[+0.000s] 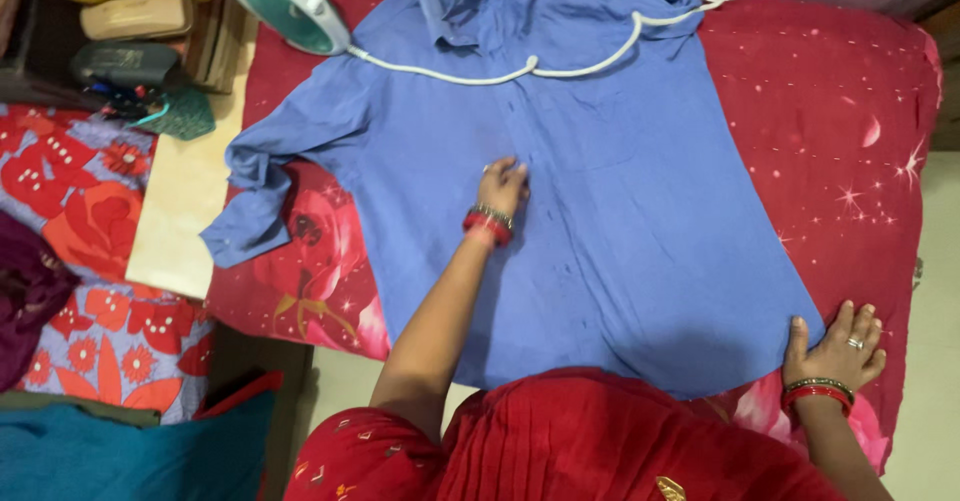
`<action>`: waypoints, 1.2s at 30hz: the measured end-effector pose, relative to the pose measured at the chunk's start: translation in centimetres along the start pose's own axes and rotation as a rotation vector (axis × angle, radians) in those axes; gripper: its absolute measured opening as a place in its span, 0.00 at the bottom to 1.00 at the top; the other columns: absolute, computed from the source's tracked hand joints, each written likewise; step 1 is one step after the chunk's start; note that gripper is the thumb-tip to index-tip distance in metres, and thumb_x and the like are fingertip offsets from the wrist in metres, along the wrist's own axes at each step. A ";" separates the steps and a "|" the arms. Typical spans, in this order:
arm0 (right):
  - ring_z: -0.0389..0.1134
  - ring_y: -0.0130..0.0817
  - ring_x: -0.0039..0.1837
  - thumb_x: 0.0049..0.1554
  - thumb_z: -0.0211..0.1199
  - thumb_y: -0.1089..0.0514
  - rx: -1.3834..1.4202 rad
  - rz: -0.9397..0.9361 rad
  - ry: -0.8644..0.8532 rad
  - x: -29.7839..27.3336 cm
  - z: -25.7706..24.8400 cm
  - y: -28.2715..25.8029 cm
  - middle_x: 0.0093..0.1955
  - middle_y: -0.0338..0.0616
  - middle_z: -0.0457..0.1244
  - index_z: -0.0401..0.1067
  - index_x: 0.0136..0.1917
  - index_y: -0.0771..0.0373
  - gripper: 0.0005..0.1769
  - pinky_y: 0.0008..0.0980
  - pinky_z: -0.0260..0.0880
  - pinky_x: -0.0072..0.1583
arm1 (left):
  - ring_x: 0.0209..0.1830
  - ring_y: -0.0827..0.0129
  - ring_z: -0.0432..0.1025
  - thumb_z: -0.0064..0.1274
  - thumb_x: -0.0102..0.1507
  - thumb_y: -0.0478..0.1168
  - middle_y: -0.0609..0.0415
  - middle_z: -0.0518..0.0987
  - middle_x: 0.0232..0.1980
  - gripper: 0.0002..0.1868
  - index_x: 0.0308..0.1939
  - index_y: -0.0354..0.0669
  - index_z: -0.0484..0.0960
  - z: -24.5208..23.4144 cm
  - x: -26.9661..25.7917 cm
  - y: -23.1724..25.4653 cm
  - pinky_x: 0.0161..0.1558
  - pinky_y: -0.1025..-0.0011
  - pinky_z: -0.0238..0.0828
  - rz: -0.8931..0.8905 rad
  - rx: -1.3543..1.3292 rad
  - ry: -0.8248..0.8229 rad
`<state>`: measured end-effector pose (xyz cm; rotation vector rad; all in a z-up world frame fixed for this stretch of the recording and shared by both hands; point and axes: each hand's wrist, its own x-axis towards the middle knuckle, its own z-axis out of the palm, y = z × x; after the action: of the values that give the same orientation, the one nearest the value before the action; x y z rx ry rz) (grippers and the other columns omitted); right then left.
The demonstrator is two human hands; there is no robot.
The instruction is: The person irons a blue shirt and a purple garment on a bed. They smooth the fabric with their hands, use an iron to press the shirt and garment, and reposition the items as needed.
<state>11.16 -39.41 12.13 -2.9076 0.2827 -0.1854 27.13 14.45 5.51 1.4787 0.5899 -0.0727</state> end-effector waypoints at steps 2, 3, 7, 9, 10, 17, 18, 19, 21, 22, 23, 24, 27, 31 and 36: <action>0.41 0.59 0.86 0.69 0.51 0.34 0.009 -0.032 0.047 -0.5 0.2 0.6 0.85 0.66 0.47 0.57 0.77 0.71 0.41 0.65 0.35 0.78 | 0.33 0.63 0.76 0.59 0.66 0.50 0.47 0.82 0.44 0.25 0.51 0.25 0.84 0.8 3.9 1.2 0.37 0.64 0.73 0.080 0.179 0.067; 0.44 0.58 0.85 0.69 0.54 0.38 -0.002 -0.049 0.084 -0.8 0.5 0.5 0.83 0.66 0.49 0.61 0.74 0.70 0.36 0.65 0.37 0.79 | 0.37 0.61 0.77 0.63 0.63 0.50 0.47 0.83 0.45 0.27 0.53 0.27 0.80 1.2 6.0 2.4 0.42 0.63 0.74 0.051 0.090 0.115; 0.55 0.55 0.74 0.67 0.63 0.53 0.104 0.086 0.142 -0.9 0.4 0.3 0.67 0.60 0.57 0.74 0.52 0.66 0.13 0.59 0.54 0.77 | 0.45 0.51 0.78 0.63 0.54 0.49 0.41 0.84 0.45 0.22 0.47 0.37 0.86 -0.3 6.7 4.8 0.49 0.57 0.74 0.194 0.586 0.439; 0.56 0.54 0.69 0.66 0.65 0.57 0.162 0.014 0.184 -0.5 0.4 0.5 0.64 0.61 0.57 0.71 0.47 0.67 0.11 0.55 0.57 0.73 | 0.41 0.50 0.77 0.63 0.57 0.51 0.39 0.84 0.42 0.23 0.44 0.34 0.86 -0.9 4.7 5.5 0.46 0.57 0.75 0.290 0.617 0.378; 0.57 0.54 0.67 0.66 0.65 0.59 0.192 -0.015 0.202 -0.6 0.5 0.6 0.62 0.61 0.57 0.70 0.45 0.67 0.11 0.53 0.59 0.71 | 0.40 0.49 0.77 0.63 0.58 0.52 0.38 0.84 0.40 0.23 0.42 0.32 0.86 -1.0 3.5 5.8 0.45 0.57 0.75 0.338 0.636 0.341; 0.54 0.62 0.74 0.65 0.62 0.60 0.166 -0.077 0.203 -1.2 1.5 1.8 0.67 0.68 0.56 0.65 0.56 0.70 0.12 0.58 0.52 0.76 | 0.16 0.65 0.74 0.63 0.57 0.57 0.44 0.80 0.22 0.27 0.31 0.30 0.84 2.1 -10.9 -0.1 0.23 0.66 0.71 -0.238 0.580 -0.448; 0.53 0.62 0.74 0.65 0.62 0.60 0.157 -0.075 0.203 -1.1 1.8 1.7 0.69 0.69 0.55 0.65 0.56 0.70 0.13 0.59 0.51 0.76 | 0.16 0.64 0.75 0.64 0.57 0.53 0.44 0.80 0.23 0.24 0.31 0.31 0.79 2.5 -13.6 -1.5 0.22 0.66 0.71 -0.208 0.508 -0.447; 0.53 0.63 0.75 0.65 0.62 0.59 0.149 -0.073 0.203 -1.4 2.0 1.6 0.70 0.70 0.54 0.64 0.57 0.70 0.13 0.61 0.50 0.77 | 0.16 0.62 0.76 0.65 0.56 0.50 0.44 0.80 0.23 0.23 0.32 0.32 0.74 2.6 -15.8 -2.6 0.21 0.66 0.72 -0.179 0.437 -0.445; 0.52 0.62 0.75 0.66 0.62 0.59 0.131 -0.078 0.213 -1.3 2.0 1.7 0.70 0.68 0.54 0.64 0.57 0.70 0.13 0.61 0.49 0.78 | 0.16 0.63 0.77 0.63 0.54 0.45 0.44 0.81 0.24 0.19 0.31 0.31 0.76 2.7 -18.6 -3.8 0.20 0.65 0.73 -0.186 0.319 -0.383; 0.51 0.62 0.76 0.67 0.61 0.58 0.124 -0.084 0.216 -1.3 2.1 1.8 0.70 0.68 0.54 0.64 0.57 0.70 0.13 0.61 0.49 0.79 | 0.16 0.63 0.78 0.62 0.54 0.43 0.45 0.81 0.24 0.16 0.31 0.31 0.77 2.9 -19.7 -4.1 0.19 0.64 0.73 -0.190 0.258 -0.348; 0.51 0.62 0.75 0.67 0.62 0.58 0.124 -0.093 0.231 -1.3 2.1 2.0 0.70 0.67 0.54 0.65 0.57 0.70 0.13 0.61 0.49 0.78 | 0.16 0.64 0.78 0.63 0.54 0.45 0.45 0.81 0.25 0.18 0.31 0.31 0.76 3.1 -20.6 -4.2 0.20 0.65 0.71 -0.236 0.266 -0.369; 0.51 0.61 0.75 0.66 0.62 0.58 0.125 -0.101 0.243 -1.4 2.3 2.1 0.70 0.67 0.54 0.65 0.56 0.70 0.13 0.61 0.49 0.77 | 0.17 0.65 0.78 0.65 0.55 0.47 0.46 0.81 0.25 0.20 0.31 0.32 0.76 3.2 -21.7 -4.4 0.20 0.66 0.70 -0.285 0.275 -0.389; 0.53 0.60 0.73 0.66 0.63 0.58 0.207 -0.094 0.250 -1.5 3.2 3.2 0.68 0.66 0.55 0.66 0.55 0.69 0.13 0.60 0.51 0.74 | 0.17 0.68 0.75 0.69 0.57 0.50 0.47 0.79 0.26 0.24 0.29 0.32 0.77 3.8 -24.9 -5.2 0.22 0.68 0.70 -0.352 0.366 -0.467; 0.57 0.56 0.70 0.65 0.66 0.59 0.369 -0.029 0.248 -1.0 4.3 5.3 0.66 0.60 0.57 0.67 0.50 0.67 0.10 0.55 0.55 0.71 | 0.16 0.71 0.74 0.66 0.57 0.48 0.49 0.85 0.26 0.19 0.28 0.34 0.79 5.3 -30.2 -7.2 0.20 0.70 0.70 -0.392 0.386 -0.505; 0.63 0.48 0.62 0.58 0.74 0.60 0.373 -0.109 0.357 0.3 4.1 6.1 0.58 0.51 0.61 0.70 0.44 0.60 0.12 0.49 0.64 0.65 | 0.23 0.62 0.76 0.64 0.59 0.54 0.50 0.84 0.26 0.20 0.26 0.40 0.85 5.4 -35.3 -7.9 0.30 0.63 0.71 -0.099 0.555 -0.119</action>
<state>10.98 -44.55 6.84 -2.5062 0.1262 -0.6981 -4.56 -2.36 12.76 1.9631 0.5701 -0.4272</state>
